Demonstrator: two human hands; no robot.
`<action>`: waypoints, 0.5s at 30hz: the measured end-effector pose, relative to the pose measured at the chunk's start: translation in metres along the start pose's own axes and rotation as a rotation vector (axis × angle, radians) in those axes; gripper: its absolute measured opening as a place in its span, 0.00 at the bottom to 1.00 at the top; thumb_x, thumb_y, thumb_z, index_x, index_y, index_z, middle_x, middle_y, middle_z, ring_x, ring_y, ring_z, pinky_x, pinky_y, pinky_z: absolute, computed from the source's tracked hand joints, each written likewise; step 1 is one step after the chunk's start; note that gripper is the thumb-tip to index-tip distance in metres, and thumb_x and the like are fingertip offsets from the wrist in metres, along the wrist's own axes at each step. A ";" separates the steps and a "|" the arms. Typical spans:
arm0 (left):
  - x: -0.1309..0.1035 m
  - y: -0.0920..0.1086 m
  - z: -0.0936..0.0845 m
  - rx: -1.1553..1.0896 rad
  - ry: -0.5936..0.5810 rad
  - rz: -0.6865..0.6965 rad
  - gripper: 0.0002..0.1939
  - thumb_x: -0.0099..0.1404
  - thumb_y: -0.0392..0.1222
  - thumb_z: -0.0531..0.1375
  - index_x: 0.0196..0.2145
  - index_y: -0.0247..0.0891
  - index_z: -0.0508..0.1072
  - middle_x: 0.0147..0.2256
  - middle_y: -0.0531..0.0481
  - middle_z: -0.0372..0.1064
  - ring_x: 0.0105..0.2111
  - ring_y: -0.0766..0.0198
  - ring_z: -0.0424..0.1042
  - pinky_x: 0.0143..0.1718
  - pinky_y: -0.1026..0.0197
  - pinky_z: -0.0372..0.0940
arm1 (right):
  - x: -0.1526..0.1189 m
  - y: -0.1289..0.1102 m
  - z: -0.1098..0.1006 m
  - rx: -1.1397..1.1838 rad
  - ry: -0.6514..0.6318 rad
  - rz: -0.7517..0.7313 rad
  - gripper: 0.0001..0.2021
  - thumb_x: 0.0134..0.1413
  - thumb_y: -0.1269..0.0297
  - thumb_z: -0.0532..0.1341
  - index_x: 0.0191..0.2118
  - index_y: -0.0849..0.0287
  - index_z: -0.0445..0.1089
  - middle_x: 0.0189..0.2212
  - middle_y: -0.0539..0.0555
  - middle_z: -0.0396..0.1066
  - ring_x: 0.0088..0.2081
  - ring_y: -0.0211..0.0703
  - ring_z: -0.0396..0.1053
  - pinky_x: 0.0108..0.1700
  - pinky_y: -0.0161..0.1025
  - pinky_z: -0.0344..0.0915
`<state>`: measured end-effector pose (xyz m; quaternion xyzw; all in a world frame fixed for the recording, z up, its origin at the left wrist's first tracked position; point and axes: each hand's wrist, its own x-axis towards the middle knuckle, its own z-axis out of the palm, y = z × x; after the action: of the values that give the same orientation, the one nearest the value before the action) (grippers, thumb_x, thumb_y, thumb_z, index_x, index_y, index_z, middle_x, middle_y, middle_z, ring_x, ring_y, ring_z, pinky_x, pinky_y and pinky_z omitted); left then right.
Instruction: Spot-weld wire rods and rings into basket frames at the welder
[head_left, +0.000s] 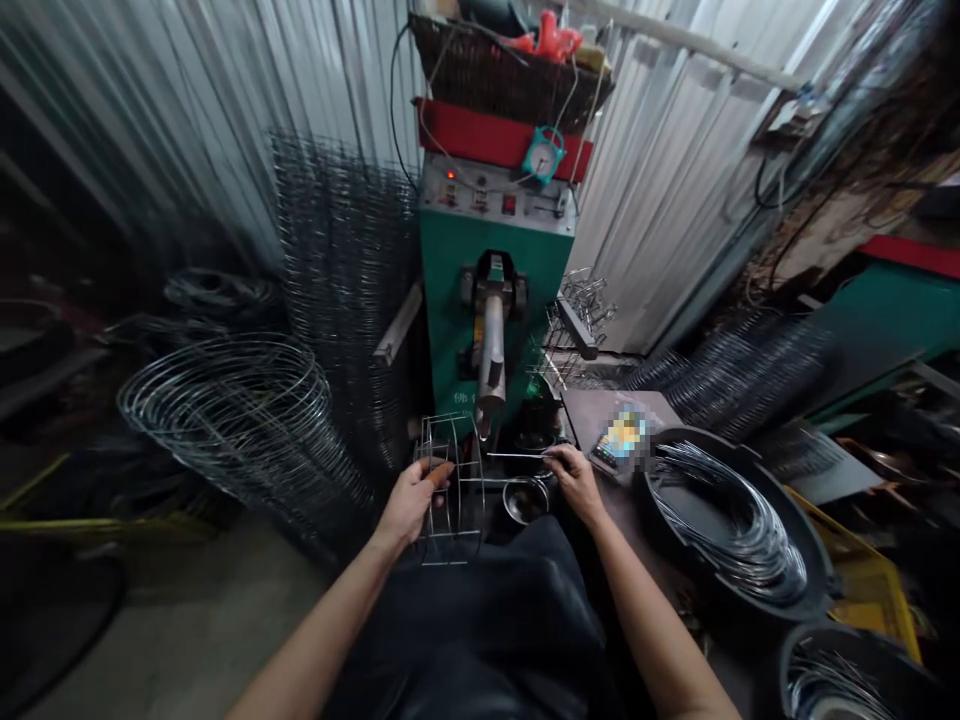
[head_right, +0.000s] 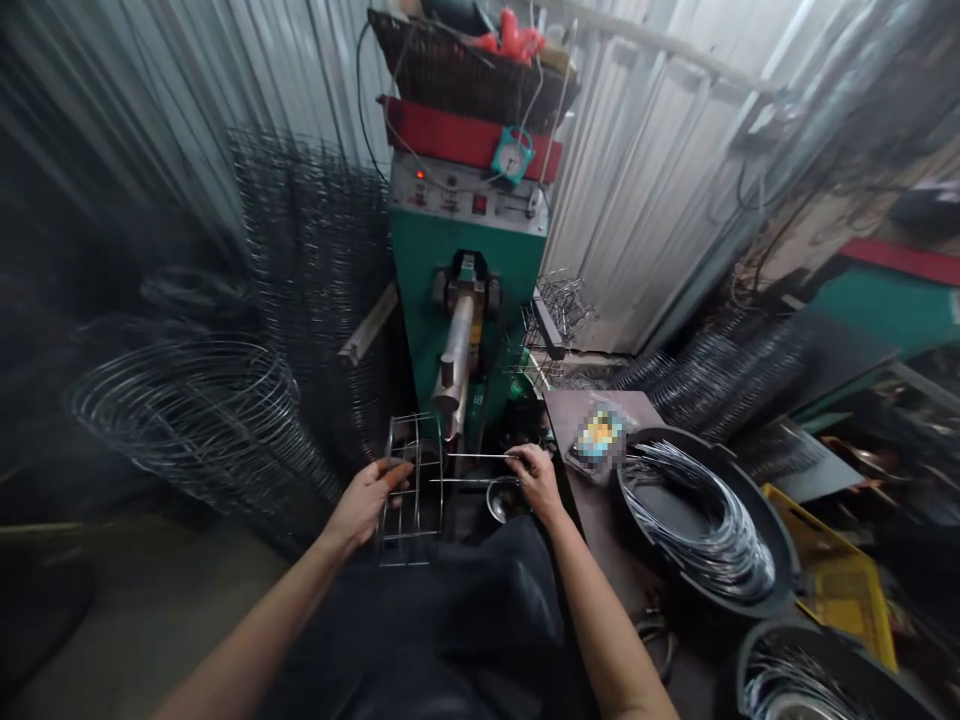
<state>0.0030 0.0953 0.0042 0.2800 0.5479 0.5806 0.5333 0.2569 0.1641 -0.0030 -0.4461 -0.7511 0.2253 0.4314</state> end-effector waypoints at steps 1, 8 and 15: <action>0.003 -0.001 0.000 -0.004 -0.001 -0.009 0.19 0.40 0.49 0.66 0.28 0.35 0.69 0.27 0.53 0.63 0.26 0.68 0.62 0.18 0.69 0.53 | 0.001 0.003 0.004 0.003 0.005 0.005 0.09 0.53 0.58 0.56 0.31 0.56 0.69 0.31 0.53 0.70 0.36 0.45 0.66 0.40 0.41 0.61; 0.015 -0.007 0.001 -0.013 -0.020 -0.059 0.18 0.40 0.48 0.67 0.27 0.34 0.70 0.25 0.54 0.61 0.25 0.70 0.60 0.17 0.70 0.52 | 0.013 0.013 0.020 -0.004 -0.028 0.005 0.08 0.54 0.59 0.56 0.31 0.55 0.69 0.31 0.53 0.70 0.37 0.45 0.65 0.42 0.42 0.59; 0.015 0.000 0.002 0.001 -0.011 -0.084 0.19 0.38 0.49 0.67 0.26 0.35 0.69 0.25 0.54 0.61 0.24 0.70 0.60 0.18 0.70 0.51 | 0.019 0.015 0.020 0.017 -0.046 0.004 0.08 0.54 0.59 0.56 0.31 0.55 0.70 0.31 0.53 0.70 0.37 0.44 0.65 0.42 0.42 0.60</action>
<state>0.0007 0.1100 0.0008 0.2602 0.5567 0.5558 0.5600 0.2425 0.1887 -0.0158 -0.4387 -0.7579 0.2427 0.4174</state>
